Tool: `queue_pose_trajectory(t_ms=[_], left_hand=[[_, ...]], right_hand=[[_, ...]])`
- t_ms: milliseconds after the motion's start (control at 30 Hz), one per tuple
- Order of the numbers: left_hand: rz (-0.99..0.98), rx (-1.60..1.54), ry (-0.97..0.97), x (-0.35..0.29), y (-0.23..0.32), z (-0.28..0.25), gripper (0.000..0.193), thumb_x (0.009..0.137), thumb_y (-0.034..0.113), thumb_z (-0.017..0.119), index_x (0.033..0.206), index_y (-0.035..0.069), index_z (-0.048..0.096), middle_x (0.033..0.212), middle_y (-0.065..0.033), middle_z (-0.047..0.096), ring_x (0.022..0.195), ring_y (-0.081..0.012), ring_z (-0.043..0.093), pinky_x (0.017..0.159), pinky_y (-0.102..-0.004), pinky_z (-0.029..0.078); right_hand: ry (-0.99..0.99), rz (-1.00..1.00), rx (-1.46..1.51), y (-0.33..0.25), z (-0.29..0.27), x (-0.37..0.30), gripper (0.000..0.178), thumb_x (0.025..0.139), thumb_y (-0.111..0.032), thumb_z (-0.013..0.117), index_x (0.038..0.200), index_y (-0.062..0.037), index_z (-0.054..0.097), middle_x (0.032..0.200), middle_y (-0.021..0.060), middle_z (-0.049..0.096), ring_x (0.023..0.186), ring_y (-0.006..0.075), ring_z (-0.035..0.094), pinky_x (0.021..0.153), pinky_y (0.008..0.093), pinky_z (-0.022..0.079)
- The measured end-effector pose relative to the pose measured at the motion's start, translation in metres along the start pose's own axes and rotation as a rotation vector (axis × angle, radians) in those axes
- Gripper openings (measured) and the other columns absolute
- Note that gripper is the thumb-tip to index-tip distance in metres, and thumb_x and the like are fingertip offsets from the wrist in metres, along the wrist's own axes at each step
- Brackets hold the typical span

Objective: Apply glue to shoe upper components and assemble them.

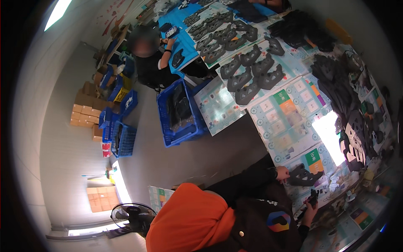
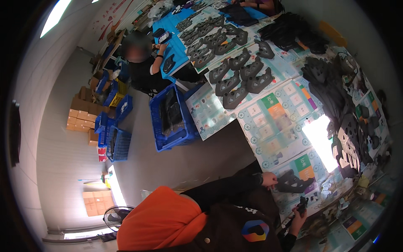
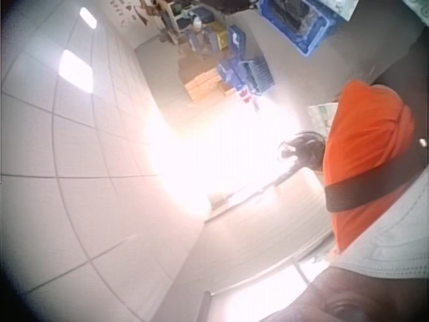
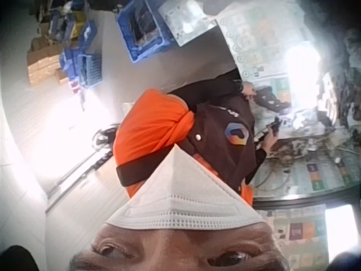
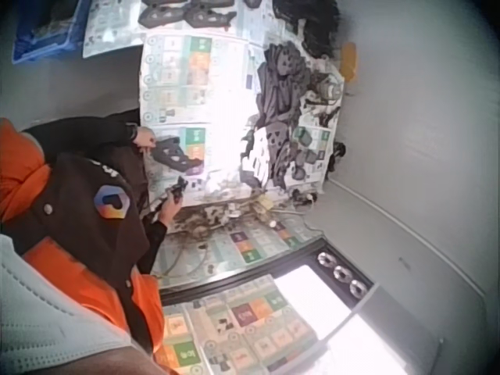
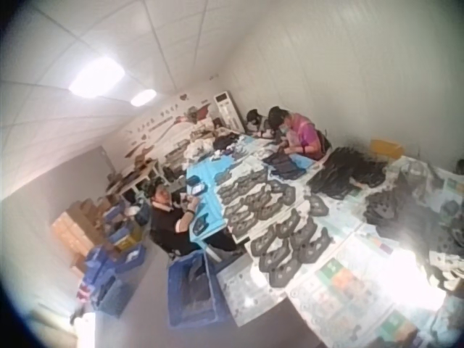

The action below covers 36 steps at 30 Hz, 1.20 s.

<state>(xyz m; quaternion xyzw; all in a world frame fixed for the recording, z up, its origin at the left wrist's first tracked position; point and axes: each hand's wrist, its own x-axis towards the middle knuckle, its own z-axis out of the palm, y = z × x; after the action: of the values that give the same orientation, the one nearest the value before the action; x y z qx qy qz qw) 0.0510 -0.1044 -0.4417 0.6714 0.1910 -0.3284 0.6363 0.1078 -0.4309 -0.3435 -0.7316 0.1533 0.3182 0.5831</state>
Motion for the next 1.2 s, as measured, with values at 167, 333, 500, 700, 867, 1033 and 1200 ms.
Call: queue_pose_trajectory(t_ms=[167, 333, 500, 700, 867, 1033, 1200], left_hand=[[-0.025, -0.012, 0.013, 0.002, 0.0, 0.002, 0.029, 0.105, 0.026, 0.057, 0.1, 0.0, 0.069, 0.088, -0.0076, 0.08, 0.064, -0.0183, 0.076, 0.06, -0.0337, 0.059], [0.019, 0.004, 0.018, 0.006, 0.0, 0.001, 0.03, 0.104, 0.025, 0.056, 0.101, -0.002, 0.07, 0.086, -0.0065, 0.081, 0.062, -0.018, 0.075, 0.058, -0.0334, 0.059], [0.01, 0.004, 0.021, 0.005, 0.001, 0.0, 0.03, 0.104, 0.024, 0.056, 0.101, -0.002, 0.07, 0.087, -0.0068, 0.081, 0.062, -0.0183, 0.075, 0.059, -0.0334, 0.059], [-0.003, -0.008, 0.013, 0.004, 0.002, 0.0, 0.029, 0.104, 0.024, 0.056, 0.1, -0.001, 0.07, 0.086, -0.0069, 0.08, 0.062, -0.0184, 0.075, 0.058, -0.0336, 0.059], [-0.016, 0.002, 0.019, 0.005, -0.002, -0.001, 0.026, 0.103, 0.024, 0.057, 0.099, 0.001, 0.069, 0.088, -0.0067, 0.08, 0.064, -0.0181, 0.075, 0.057, -0.034, 0.058], [0.022, -0.011, 0.026, 0.006, -0.005, -0.003, 0.028, 0.102, 0.024, 0.057, 0.099, 0.0, 0.072, 0.086, -0.0065, 0.08, 0.062, -0.0176, 0.075, 0.058, -0.0333, 0.059], [0.027, -0.025, 0.03, 0.004, -0.007, -0.006, 0.029, 0.101, 0.024, 0.057, 0.098, 0.0, 0.074, 0.085, -0.0056, 0.081, 0.062, -0.017, 0.075, 0.057, -0.0324, 0.059]], right_hand=[[-0.011, -0.046, -0.034, -0.005, 0.004, 0.0, 0.03, 0.092, -0.007, 0.064, 0.122, -0.0064, 0.064, 0.107, 0.0054, 0.073, 0.092, 0.0147, 0.071, 0.053, 0.0256, 0.05], [-0.027, -0.066, -0.053, -0.005, 0.003, 0.003, 0.028, 0.091, -0.007, 0.064, 0.119, -0.007, 0.064, 0.106, 0.0059, 0.074, 0.091, 0.0146, 0.072, 0.053, 0.026, 0.049], [-0.014, -0.03, -0.033, -0.006, 0.003, 0.003, 0.02, 0.094, -0.006, 0.065, 0.114, -0.0059, 0.063, 0.108, 0.0055, 0.072, 0.095, 0.0151, 0.071, 0.052, 0.0258, 0.053], [0.004, -0.018, -0.055, -0.004, 0.006, 0.002, 0.02, 0.095, -0.006, 0.063, 0.114, -0.0063, 0.063, 0.109, 0.0038, 0.071, 0.096, 0.0143, 0.07, 0.053, 0.0267, 0.053], [0.0, -0.051, -0.06, -0.003, 0.01, 0.002, 0.022, 0.092, -0.008, 0.065, 0.114, -0.0082, 0.064, 0.1, 0.0026, 0.072, 0.087, 0.0139, 0.07, 0.054, 0.0262, 0.05], [0.004, -0.057, -0.064, -0.005, 0.015, 0.002, 0.022, 0.092, -0.008, 0.064, 0.113, -0.0084, 0.064, 0.097, 0.0022, 0.07, 0.086, 0.0142, 0.07, 0.054, 0.0265, 0.051], [0.0, -0.045, -0.052, -0.005, 0.019, 0.005, 0.024, 0.092, -0.007, 0.064, 0.116, -0.0074, 0.064, 0.099, 0.0035, 0.07, 0.088, 0.0146, 0.07, 0.054, 0.0267, 0.053]])
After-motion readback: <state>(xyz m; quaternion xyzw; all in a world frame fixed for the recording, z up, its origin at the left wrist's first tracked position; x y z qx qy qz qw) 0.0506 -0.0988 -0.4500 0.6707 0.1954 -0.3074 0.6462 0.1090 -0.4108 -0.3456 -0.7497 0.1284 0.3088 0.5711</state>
